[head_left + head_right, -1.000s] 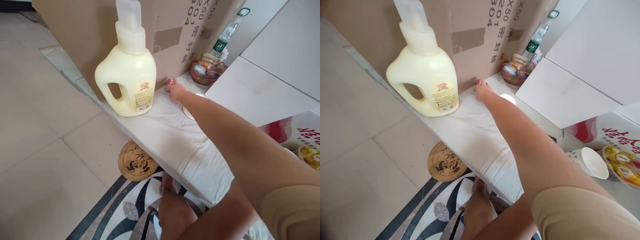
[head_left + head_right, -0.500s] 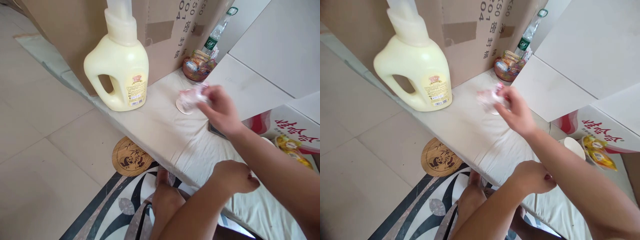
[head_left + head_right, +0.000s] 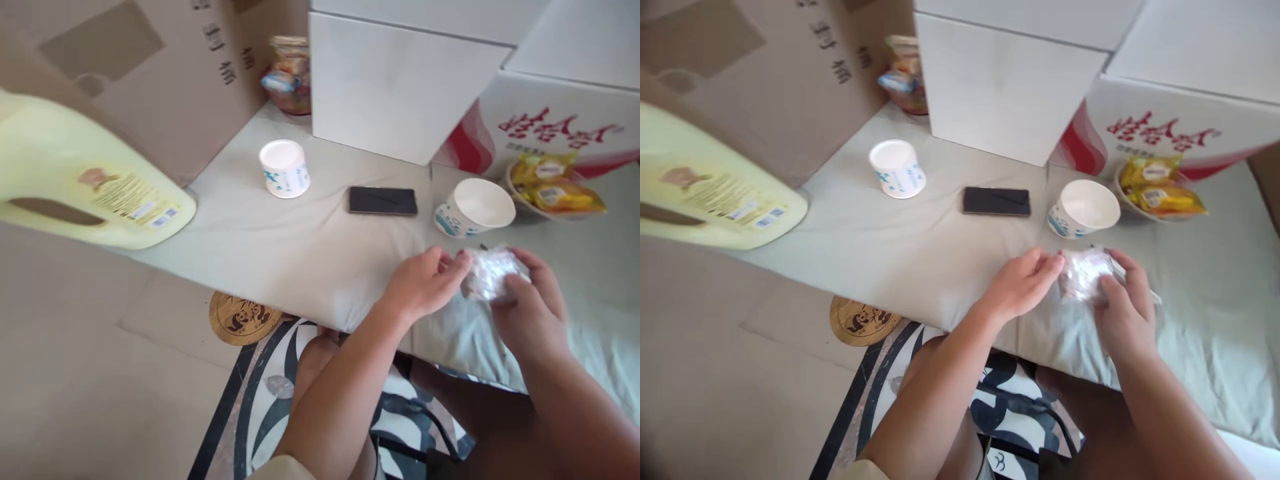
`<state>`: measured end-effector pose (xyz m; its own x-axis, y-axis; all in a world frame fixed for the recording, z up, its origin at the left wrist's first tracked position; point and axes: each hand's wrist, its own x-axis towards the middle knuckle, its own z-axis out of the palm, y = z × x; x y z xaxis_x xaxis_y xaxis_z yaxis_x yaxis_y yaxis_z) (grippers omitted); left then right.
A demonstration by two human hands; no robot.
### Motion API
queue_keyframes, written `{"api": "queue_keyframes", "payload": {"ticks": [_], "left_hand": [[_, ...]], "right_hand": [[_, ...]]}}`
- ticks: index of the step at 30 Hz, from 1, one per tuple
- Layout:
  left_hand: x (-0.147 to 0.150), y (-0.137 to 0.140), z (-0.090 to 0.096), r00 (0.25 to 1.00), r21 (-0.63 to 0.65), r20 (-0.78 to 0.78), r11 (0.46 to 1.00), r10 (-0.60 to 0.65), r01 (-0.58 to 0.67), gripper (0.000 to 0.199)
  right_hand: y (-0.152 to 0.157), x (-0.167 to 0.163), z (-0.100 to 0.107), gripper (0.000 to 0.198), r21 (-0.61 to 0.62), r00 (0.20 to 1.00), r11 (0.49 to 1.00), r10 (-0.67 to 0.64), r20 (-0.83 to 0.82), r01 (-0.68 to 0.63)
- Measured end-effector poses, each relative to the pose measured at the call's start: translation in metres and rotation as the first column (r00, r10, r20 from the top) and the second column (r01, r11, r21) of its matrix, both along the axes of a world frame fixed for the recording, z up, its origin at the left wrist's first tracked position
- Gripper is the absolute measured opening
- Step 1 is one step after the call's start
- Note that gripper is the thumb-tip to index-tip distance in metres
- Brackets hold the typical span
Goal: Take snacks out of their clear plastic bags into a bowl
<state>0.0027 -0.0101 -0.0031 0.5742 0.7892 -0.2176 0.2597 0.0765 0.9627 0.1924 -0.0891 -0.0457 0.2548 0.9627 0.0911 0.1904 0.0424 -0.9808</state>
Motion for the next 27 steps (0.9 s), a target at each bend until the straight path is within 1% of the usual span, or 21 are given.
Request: {"api": "queue_keyframes", "payload": {"ticks": [2, 3, 4, 5, 6, 7, 8, 9, 11, 13, 14, 16, 18, 19, 21, 23, 25, 27], "left_hand": [[0.022, 0.0, -0.005, 0.99, -0.063, 0.14, 0.998, 0.028, -0.019, 0.045], [0.032, 0.0, -0.008, 0.98, -0.069, 0.198, 0.997, 0.03, -0.016, 0.049], [0.042, 0.0, -0.013, 0.971, -0.062, 0.236, 0.998, 0.036, -0.022, 0.051], [0.051, 0.001, -0.018, 0.966, -0.046, 0.252, 0.998, 0.049, -0.038, 0.052], [0.058, 0.002, -0.023, 0.966, -0.025, 0.25, 0.998, 0.066, -0.062, 0.05], [0.065, 0.003, -0.028, 0.969, -0.006, 0.229, 0.996, 0.092, -0.093, 0.046], [0.071, 0.005, -0.032, 0.973, 0.013, 0.194, 0.992, 0.124, -0.128, 0.041], [0.075, 0.008, -0.036, 0.975, 0.033, 0.16, 0.986, 0.156, -0.163, 0.037], [0.083, 0.012, -0.041, 0.969, 0.084, 0.12, 0.97, 0.218, -0.229, 0.036], [0.088, 0.015, -0.045, 0.955, 0.148, 0.101, 0.945, 0.278, -0.291, 0.045], [0.091, 0.015, -0.047, 0.949, 0.187, 0.085, 0.931, 0.303, -0.313, 0.05], [0.093, 0.014, -0.05, 0.941, 0.279, 0.053, 0.899, 0.335, -0.337, 0.054], [0.094, 0.011, -0.054, 0.937, 0.372, 0.036, 0.865, 0.347, -0.335, 0.048], [0.094, 0.009, -0.056, 0.937, 0.405, 0.031, 0.853, 0.348, -0.329, 0.044], [0.092, 0.007, -0.06, 0.941, 0.435, 0.018, 0.845, 0.337, -0.311, 0.039], [0.089, 0.007, -0.063, 0.946, 0.429, 0.019, 0.852, 0.323, -0.299, 0.043], [0.084, 0.007, -0.066, 0.947, 0.417, 0.028, 0.857, 0.321, -0.303, 0.048], [0.079, 0.007, -0.066, 0.939, 0.387, 0.034, 0.862, 0.342, -0.328, 0.053]], "right_hand": [[0.008, 0.007, -0.003, 0.034, -0.006, 0.979, 0.982, -0.191, -0.071, 0.191], [0.01, 0.011, -0.004, 0.036, -0.018, 0.965, 0.971, -0.24, -0.106, 0.24], [0.01, 0.014, -0.005, 0.039, -0.019, 0.959, 0.967, -0.256, -0.125, 0.255], [0.008, 0.018, -0.006, 0.043, -0.007, 0.961, 0.967, -0.253, -0.108, 0.254], [0.004, 0.022, -0.007, 0.046, 0.019, 0.971, 0.972, -0.232, -0.047, 0.234], [-0.001, 0.027, -0.007, 0.046, 0.051, 0.975, 0.975, -0.218, 0.054, 0.215], [-0.007, 0.034, -0.006, 0.042, 0.084, 0.958, 0.975, -0.219, 0.185, 0.206], [-0.012, 0.042, -0.004, 0.036, 0.119, 0.916, 0.97, -0.24, 0.322, 0.212], [-0.021, 0.061, -0.001, 0.025, 0.188, 0.779, 0.948, -0.317, 0.541, 0.256], [-0.023, 0.083, -0.001, 0.023, 0.214, 0.651, 0.931, -0.361, 0.668, 0.296], [-0.023, 0.092, -0.003, 0.026, 0.198, 0.614, 0.933, -0.348, 0.708, 0.3], [-0.018, 0.107, -0.01, 0.034, 0.12, 0.584, 0.951, -0.271, 0.765, 0.285], [-0.012, 0.115, -0.018, 0.039, 0.027, 0.572, 0.963, -0.183, 0.799, 0.27], [-0.01, 0.117, -0.021, 0.038, -0.011, 0.567, 0.964, -0.147, 0.811, 0.266], [-0.007, 0.117, -0.023, 0.032, -0.058, 0.558, 0.962, -0.106, 0.823, 0.268], [-0.008, 0.116, -0.019, 0.03, -0.063, 0.569, 0.957, -0.115, 0.814, 0.283], [-0.012, 0.113, -0.01, 0.031, -0.057, 0.627, 0.95, -0.157, 0.763, 0.307], [-0.017, 0.109, 0.003, 0.031, -0.112, 0.745, 0.946, -0.162, 0.647, 0.303]]}}
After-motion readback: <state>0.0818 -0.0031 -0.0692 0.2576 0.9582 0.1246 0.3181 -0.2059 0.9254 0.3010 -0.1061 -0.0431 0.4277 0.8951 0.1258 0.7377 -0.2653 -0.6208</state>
